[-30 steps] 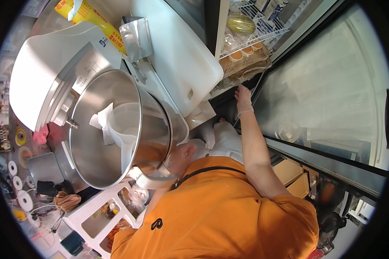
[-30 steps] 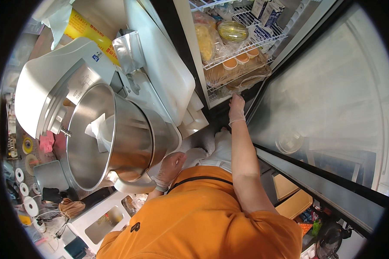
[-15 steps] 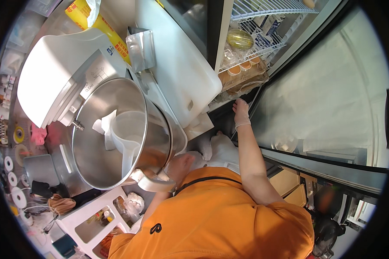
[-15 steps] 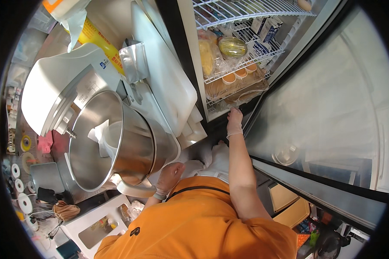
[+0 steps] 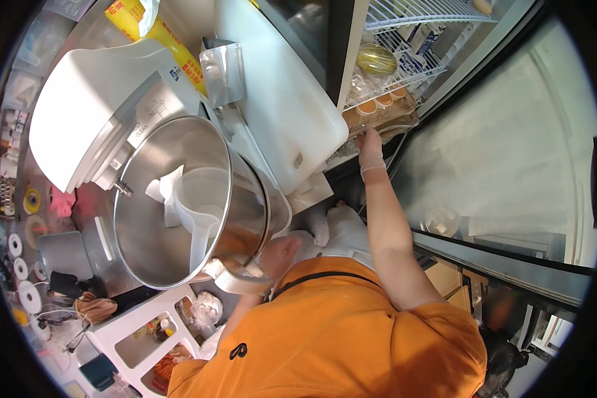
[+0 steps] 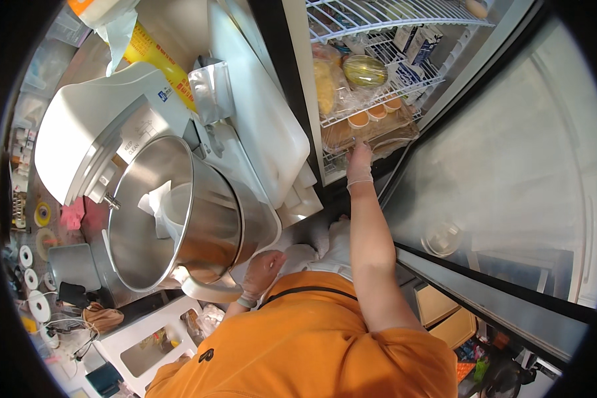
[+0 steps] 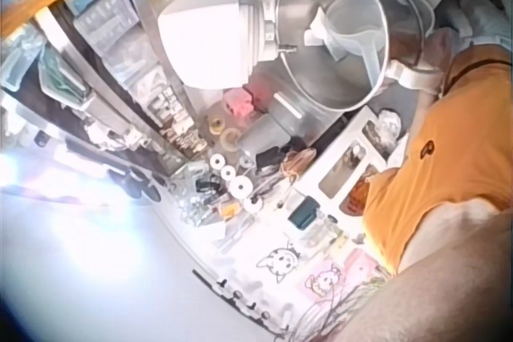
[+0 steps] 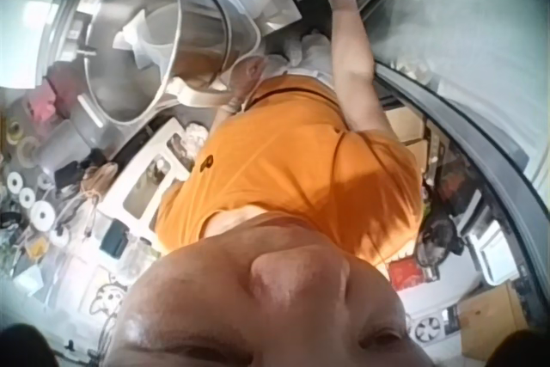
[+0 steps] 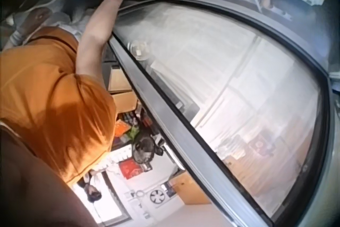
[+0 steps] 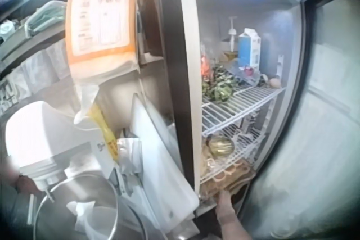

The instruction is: The person retrieves a bag of green paste from a refrigerator, places it on a metal counter, and then picks up a tray of small round orange items, inspecting one by hand.

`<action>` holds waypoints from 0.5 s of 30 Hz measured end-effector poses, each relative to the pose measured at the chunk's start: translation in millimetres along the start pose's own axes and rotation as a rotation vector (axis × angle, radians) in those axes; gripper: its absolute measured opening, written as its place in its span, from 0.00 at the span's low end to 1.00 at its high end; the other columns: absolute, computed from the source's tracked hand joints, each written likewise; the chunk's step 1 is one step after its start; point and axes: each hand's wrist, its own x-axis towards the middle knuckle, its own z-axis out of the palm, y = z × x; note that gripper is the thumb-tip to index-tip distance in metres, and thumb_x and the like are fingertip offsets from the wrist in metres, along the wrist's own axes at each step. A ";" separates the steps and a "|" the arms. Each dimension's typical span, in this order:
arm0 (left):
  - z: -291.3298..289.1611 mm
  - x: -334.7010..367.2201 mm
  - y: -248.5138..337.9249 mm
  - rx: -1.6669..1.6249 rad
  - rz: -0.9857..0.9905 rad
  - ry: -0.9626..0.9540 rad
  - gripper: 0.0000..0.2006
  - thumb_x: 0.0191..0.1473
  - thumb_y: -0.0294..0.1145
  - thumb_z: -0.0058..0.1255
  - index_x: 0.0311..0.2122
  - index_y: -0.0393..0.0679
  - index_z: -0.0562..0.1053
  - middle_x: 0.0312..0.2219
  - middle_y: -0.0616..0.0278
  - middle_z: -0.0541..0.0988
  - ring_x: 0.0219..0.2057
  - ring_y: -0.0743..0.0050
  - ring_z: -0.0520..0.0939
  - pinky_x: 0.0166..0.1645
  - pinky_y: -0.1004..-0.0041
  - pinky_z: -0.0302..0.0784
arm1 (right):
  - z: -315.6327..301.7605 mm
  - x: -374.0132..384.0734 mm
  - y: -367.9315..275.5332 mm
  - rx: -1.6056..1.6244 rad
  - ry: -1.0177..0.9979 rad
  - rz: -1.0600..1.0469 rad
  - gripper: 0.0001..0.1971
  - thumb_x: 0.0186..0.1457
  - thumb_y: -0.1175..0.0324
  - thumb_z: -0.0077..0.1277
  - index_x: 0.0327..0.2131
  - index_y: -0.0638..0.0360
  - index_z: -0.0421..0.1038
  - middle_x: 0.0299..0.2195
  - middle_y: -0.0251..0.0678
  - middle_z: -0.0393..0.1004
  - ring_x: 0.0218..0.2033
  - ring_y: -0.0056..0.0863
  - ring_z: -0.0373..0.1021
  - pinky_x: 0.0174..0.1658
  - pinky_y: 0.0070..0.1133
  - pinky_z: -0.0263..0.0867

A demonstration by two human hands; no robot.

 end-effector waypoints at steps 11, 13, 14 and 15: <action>3.7 -3.8 -9.5 -0.001 -0.001 0.009 0.09 0.56 0.35 0.48 0.31 0.39 0.73 0.23 0.50 0.74 0.27 0.48 0.75 0.31 0.63 0.69 | -3.0 13.3 8.4 -0.005 0.065 0.062 0.17 0.58 0.58 0.44 0.47 0.57 0.65 0.41 0.35 0.72 0.39 0.28 0.70 0.41 0.26 0.66; 4.0 -2.2 -6.6 0.003 0.020 0.006 0.09 0.56 0.34 0.48 0.31 0.39 0.73 0.23 0.50 0.74 0.27 0.47 0.75 0.31 0.63 0.68 | -15.1 19.7 13.0 0.015 0.061 0.087 0.18 0.58 0.58 0.44 0.48 0.57 0.65 0.42 0.35 0.72 0.40 0.28 0.70 0.41 0.26 0.66; 3.8 -0.9 -5.2 0.006 0.030 0.005 0.09 0.56 0.34 0.48 0.31 0.38 0.73 0.23 0.50 0.74 0.27 0.47 0.75 0.31 0.63 0.68 | -20.5 21.5 17.8 0.017 0.104 0.095 0.18 0.58 0.57 0.43 0.48 0.57 0.65 0.42 0.36 0.71 0.40 0.28 0.70 0.41 0.26 0.66; 3.0 -0.1 -4.8 -0.004 0.016 -0.009 0.09 0.56 0.34 0.48 0.31 0.38 0.73 0.23 0.50 0.74 0.27 0.47 0.75 0.31 0.62 0.68 | -24.5 19.5 23.7 0.014 0.147 0.107 0.19 0.58 0.57 0.43 0.48 0.57 0.64 0.42 0.36 0.71 0.39 0.29 0.70 0.41 0.25 0.66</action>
